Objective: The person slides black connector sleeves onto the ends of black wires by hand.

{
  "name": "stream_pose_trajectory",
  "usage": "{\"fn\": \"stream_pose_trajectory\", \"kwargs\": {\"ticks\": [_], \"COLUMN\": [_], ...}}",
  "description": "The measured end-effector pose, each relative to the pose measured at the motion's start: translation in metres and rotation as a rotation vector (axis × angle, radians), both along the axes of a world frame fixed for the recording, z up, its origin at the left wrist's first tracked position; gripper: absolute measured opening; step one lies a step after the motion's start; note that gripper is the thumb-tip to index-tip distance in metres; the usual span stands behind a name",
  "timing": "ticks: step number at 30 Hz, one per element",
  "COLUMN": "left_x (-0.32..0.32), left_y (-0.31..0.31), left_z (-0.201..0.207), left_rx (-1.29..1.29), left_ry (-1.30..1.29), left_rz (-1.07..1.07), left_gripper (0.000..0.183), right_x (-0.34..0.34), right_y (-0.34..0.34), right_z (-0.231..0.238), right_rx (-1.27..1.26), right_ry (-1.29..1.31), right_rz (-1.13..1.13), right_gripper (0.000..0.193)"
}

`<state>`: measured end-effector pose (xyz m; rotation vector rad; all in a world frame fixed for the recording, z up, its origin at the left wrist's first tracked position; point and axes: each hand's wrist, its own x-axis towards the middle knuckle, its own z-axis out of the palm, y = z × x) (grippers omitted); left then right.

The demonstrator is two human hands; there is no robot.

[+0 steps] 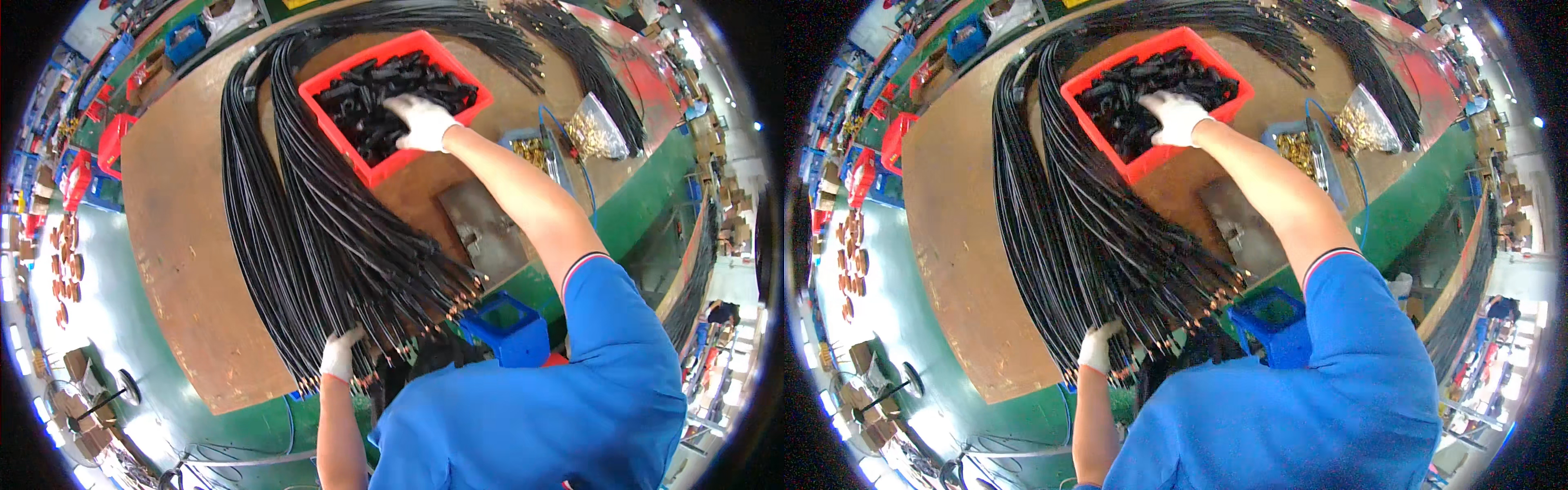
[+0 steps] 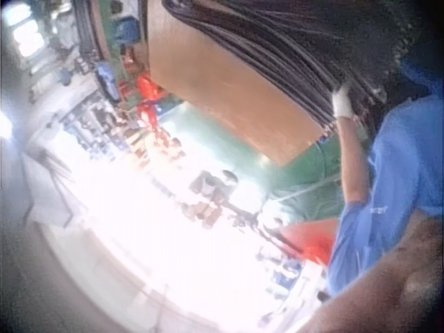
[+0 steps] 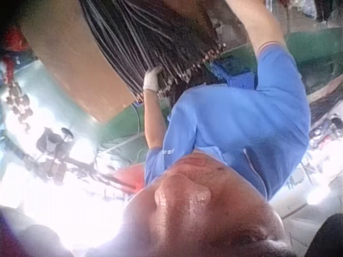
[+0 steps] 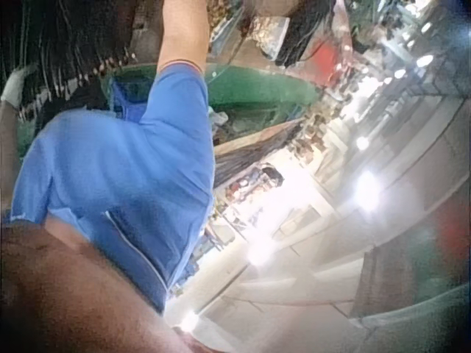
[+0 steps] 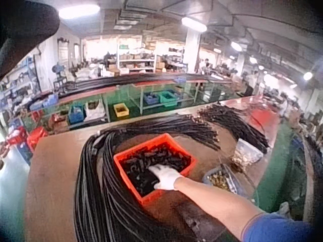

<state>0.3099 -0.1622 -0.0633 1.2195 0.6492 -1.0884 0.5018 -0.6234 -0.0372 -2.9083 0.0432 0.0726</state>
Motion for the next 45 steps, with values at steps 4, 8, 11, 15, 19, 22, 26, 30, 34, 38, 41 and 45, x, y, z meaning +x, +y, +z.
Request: {"fn": "stream_pose_trajectory", "kwargs": {"ticks": [4,8,11,15,19,22,26,30,34,38,41,45], "left_x": [-0.004,-0.012,-0.018,-0.010,-0.005,-0.005,-0.011,-0.010,-0.002,-0.004,-0.004,-0.002], "left_y": [-0.001,0.005,0.008,-0.009,-0.013,-0.007,-0.006,-0.006,-0.016,-0.014,-0.009,-0.017], "left_z": [-0.009,-0.025,-0.032,-0.019,-0.014,-0.025,-0.025,-0.019,-0.011,-0.006,-0.013,-0.008], "left_rx": [0.119,0.136,0.058,0.124,0.131,0.120,0.103,0.173,0.122,0.048,0.061,0.044], "left_ry": [-0.084,-0.045,-0.023,-0.028,-0.080,-0.007,-0.006,-0.022,0.050,0.037,0.043,0.004], "left_rz": [-0.074,-0.005,0.074,0.062,0.022,0.006,0.075,0.010,0.009,0.026,0.010,0.082], "left_gripper": [0.027,0.029,0.021,0.020,0.016,0.017,0.018,0.021,0.020,0.019,0.021,0.026], "right_x": [0.037,0.058,0.055,0.046,0.054,0.053,0.053,0.050,0.040,0.020,0.014,0.006], "right_y": [0.030,0.040,0.044,0.016,0.005,0.005,0.016,0.002,-0.039,-0.040,-0.038,-0.032], "right_z": [0.025,0.001,-0.010,-0.011,-0.014,-0.017,-0.011,-0.007,-0.011,0.011,0.015,0.027], "right_rx": [-0.090,-0.187,-0.128,-0.010,0.012,0.018,0.160,0.445,1.422,1.689,1.707,1.554], "right_ry": [0.258,0.197,0.052,0.040,-0.037,-0.068,-0.087,-0.319,-0.258,-0.168,-0.110,-0.003], "right_rz": [0.180,0.023,0.002,0.044,-0.100,-0.053,-0.073,-0.274,-0.473,-0.574,-0.561,-0.588], "right_gripper": [0.092,0.085,0.070,0.056,0.050,0.046,0.044,0.050,0.034,0.029,0.028,0.028]}}
